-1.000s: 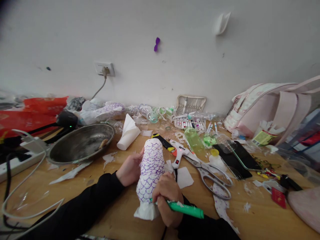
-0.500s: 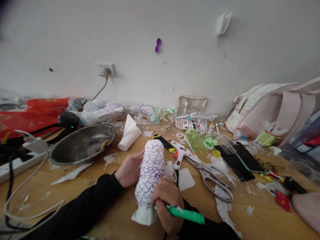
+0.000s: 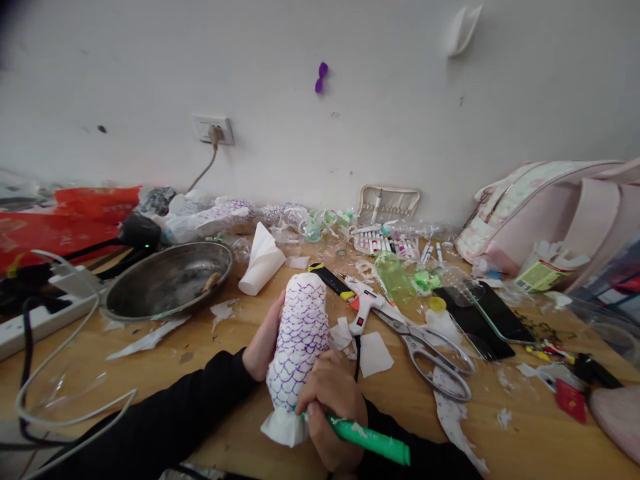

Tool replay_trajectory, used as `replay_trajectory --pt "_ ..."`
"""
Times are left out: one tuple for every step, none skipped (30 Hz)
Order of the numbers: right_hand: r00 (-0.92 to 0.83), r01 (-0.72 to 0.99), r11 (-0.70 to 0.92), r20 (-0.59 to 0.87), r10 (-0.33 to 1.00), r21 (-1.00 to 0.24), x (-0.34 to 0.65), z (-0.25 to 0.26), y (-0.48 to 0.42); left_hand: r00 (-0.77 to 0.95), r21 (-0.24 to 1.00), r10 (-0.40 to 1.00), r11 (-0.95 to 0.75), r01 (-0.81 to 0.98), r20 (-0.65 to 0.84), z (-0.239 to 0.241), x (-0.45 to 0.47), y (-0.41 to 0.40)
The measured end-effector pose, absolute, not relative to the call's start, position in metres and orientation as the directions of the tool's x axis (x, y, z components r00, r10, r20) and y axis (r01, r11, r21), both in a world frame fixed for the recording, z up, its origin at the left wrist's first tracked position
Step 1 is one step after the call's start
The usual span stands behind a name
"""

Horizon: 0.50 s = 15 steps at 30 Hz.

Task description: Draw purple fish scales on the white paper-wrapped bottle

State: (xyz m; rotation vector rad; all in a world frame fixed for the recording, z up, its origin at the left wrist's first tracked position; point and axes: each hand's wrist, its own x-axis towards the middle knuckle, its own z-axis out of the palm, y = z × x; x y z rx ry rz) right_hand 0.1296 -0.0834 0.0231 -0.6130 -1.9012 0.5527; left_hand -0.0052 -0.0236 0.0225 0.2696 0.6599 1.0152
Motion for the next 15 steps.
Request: replay_trajectory --pt "-0.339 0.184 0.764 0.690 0.640 -0.618 0.129 0.023 -0.084 0.359 0.494 0.853 0.514 -0.702 -0.378 0.021 -0.005 -0.024" --pt "-0.327 0.200 0.765 0.695 0.641 -0.612 0.128 0.023 -0.084 0.362 0.489 0.855 0.512 -0.706 -0.372 0.021 -0.005 -0.024" --pt "-0.317 0.214 0.768 0.701 0.639 -0.603 0.127 0.023 -0.084 0.363 0.486 0.856 0.510 -0.710 -0.367 0.020 -0.004 -0.024" --pt "-0.310 0.224 0.774 0.710 0.632 -0.592 0.126 0.022 -0.084 0.363 0.485 0.858 0.506 -0.713 -0.363 0.019 -0.004 -0.024" --pt "-0.307 0.234 0.777 0.714 0.629 -0.584 0.125 0.022 -0.084 0.357 0.486 0.862 0.501 -0.716 -0.360 0.018 -0.004 -0.023" --pt "-0.304 0.240 0.776 0.714 0.631 -0.584 0.125 0.021 -0.084 0.350 0.488 0.866 0.493 -0.720 -0.358 0.018 -0.005 -0.023" --pt "-0.295 0.248 0.770 0.711 0.638 -0.588 0.125 0.020 -0.084 0.341 0.491 0.870 0.484 -0.724 -0.356 0.016 -0.005 -0.022" --pt "-0.282 0.250 0.762 0.708 0.647 -0.597 0.125 0.020 -0.084 0.331 0.494 0.874 0.476 -0.727 -0.354 0.015 -0.005 -0.021" --pt "-0.268 0.249 0.754 0.705 0.656 -0.607 0.126 0.020 -0.084 0.322 0.497 0.878 0.468 -0.731 -0.353 0.013 -0.006 -0.020" --pt "-0.258 0.252 0.747 0.702 0.664 -0.615 0.126 0.020 -0.083 0.314 0.500 0.882 0.461 -0.733 -0.352 0.012 -0.006 -0.019" --pt "-0.254 0.258 0.745 0.701 0.667 -0.615 0.127 0.020 -0.083 0.307 0.503 0.885 0.454 -0.735 -0.350 0.010 -0.007 -0.018" --pt "-0.261 0.262 0.751 0.704 0.660 -0.607 0.127 0.020 -0.083 0.301 0.505 0.887 0.449 -0.737 -0.349 0.009 -0.007 -0.018" --pt "-0.273 0.268 0.757 0.707 0.653 -0.596 0.128 0.019 -0.082 0.297 0.507 0.890 0.444 -0.739 -0.347 0.008 -0.007 -0.017" --pt "-0.285 0.274 0.763 0.708 0.646 -0.586 0.128 0.019 -0.082 0.293 0.509 0.891 0.440 -0.740 -0.346 0.007 -0.008 -0.017" --pt "-0.291 0.278 0.767 0.710 0.641 -0.579 0.129 0.019 -0.081 0.290 0.510 0.893 0.438 -0.740 -0.345 0.006 -0.008 -0.017"
